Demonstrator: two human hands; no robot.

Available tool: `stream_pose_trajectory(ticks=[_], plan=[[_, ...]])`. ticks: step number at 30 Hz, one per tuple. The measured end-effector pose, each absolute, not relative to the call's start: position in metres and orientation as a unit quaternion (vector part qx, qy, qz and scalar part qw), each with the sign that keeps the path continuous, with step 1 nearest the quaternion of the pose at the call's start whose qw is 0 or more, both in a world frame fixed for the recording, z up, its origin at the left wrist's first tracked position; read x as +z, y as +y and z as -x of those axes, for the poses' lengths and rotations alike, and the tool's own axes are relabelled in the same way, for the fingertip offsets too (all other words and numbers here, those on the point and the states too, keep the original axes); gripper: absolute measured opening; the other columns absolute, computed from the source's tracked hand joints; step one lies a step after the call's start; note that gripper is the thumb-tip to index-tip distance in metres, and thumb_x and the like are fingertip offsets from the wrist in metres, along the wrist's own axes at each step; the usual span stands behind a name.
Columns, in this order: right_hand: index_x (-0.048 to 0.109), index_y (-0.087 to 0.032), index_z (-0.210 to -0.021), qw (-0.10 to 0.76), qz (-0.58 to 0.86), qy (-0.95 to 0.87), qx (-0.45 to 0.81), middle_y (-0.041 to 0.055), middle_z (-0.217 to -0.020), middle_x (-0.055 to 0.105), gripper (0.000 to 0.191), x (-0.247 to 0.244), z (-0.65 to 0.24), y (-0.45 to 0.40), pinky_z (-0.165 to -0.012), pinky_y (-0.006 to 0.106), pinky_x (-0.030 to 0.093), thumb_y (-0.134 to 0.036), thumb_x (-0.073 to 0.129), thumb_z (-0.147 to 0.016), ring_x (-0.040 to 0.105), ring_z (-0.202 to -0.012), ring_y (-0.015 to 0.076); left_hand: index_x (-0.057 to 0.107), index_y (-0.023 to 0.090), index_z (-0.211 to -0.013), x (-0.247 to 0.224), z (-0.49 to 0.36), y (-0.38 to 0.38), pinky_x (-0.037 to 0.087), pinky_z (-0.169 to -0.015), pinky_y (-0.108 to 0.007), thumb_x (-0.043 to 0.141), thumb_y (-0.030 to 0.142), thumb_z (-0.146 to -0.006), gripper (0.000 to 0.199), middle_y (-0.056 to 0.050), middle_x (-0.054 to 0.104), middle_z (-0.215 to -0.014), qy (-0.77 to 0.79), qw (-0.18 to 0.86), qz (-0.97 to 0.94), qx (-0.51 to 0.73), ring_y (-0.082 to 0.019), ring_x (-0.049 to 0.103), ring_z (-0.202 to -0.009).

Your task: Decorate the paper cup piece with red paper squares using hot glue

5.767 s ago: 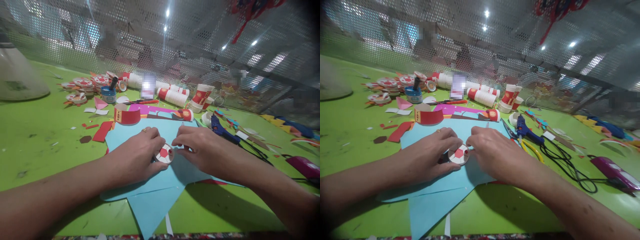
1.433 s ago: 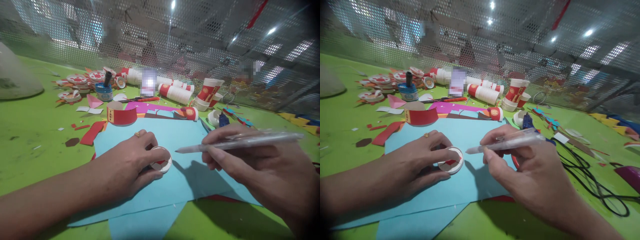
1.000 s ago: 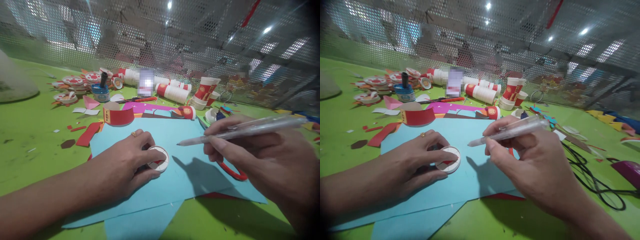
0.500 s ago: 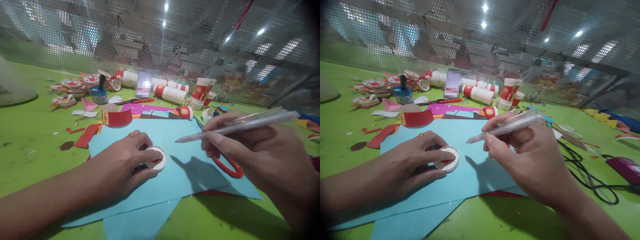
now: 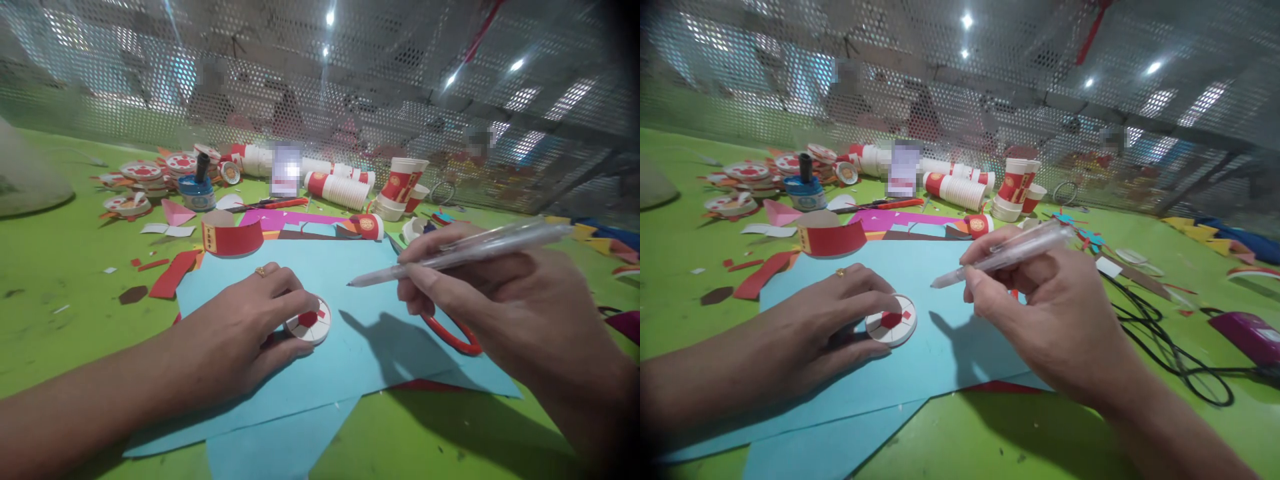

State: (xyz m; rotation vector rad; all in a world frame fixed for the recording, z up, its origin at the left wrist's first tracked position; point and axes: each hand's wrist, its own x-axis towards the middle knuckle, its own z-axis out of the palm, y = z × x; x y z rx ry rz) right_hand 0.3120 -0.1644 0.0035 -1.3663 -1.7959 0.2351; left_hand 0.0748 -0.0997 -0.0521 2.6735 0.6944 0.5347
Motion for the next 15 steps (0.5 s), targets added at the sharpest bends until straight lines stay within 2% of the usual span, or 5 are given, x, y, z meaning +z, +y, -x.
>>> stream_pose_trajectory(ticks=[3,8,12,15], plan=[[0.07,-0.022,-0.078,0.416,0.544,-0.726,0.066,-0.0031,-0.071,0.065,0.013,0.003,-0.313,-0.164,-0.046,0.02,0.046,-0.015,0.061,-0.084,0.058,-0.056,0.0085,0.062,0.022,-0.106,-0.052,-0.075,-0.099,0.042,-0.083,-0.037,0.055,0.03,-0.095,0.015,-0.005,0.056,-0.1,0.245,0.164,-0.937,0.188,-0.021,0.052,-0.091],[0.067,-0.022,-0.069,0.384,0.528,-0.757,0.014,0.0009,-0.083,0.07,0.021,-0.001,-0.317,-0.159,-0.061,0.024,0.051,-0.016,0.057,-0.087,0.067,-0.071,0.0127,0.064,0.022,-0.104,-0.052,-0.076,-0.098,0.043,-0.082,-0.036,0.055,0.029,-0.095,0.014,-0.006,0.056,-0.101,0.244,0.165,-0.938,0.183,-0.021,0.051,-0.091],[0.067,-0.021,-0.085,0.364,0.548,-0.752,0.049,-0.0005,-0.079,0.069,0.013,-0.004,-0.319,-0.154,-0.054,0.024,0.049,-0.015,0.056,-0.088,0.065,-0.061,0.0109,0.065,0.022,-0.102,-0.053,-0.075,-0.097,0.043,-0.08,-0.036,0.054,0.029,-0.095,0.014,-0.006,0.056,-0.102,0.235,0.161,-0.941,0.182,-0.022,0.051,-0.09],[0.066,-0.021,-0.082,0.359,0.545,-0.756,0.052,-0.0006,-0.08,0.069,0.014,-0.005,-0.316,-0.153,-0.051,0.023,0.047,-0.014,0.055,-0.088,0.062,-0.058,0.0092,0.065,0.023,-0.103,-0.054,-0.074,-0.097,0.044,-0.08,-0.036,0.054,0.027,-0.095,0.014,-0.007,0.056,-0.102,0.238,0.163,-0.939,0.186,-0.022,0.051,-0.091]])
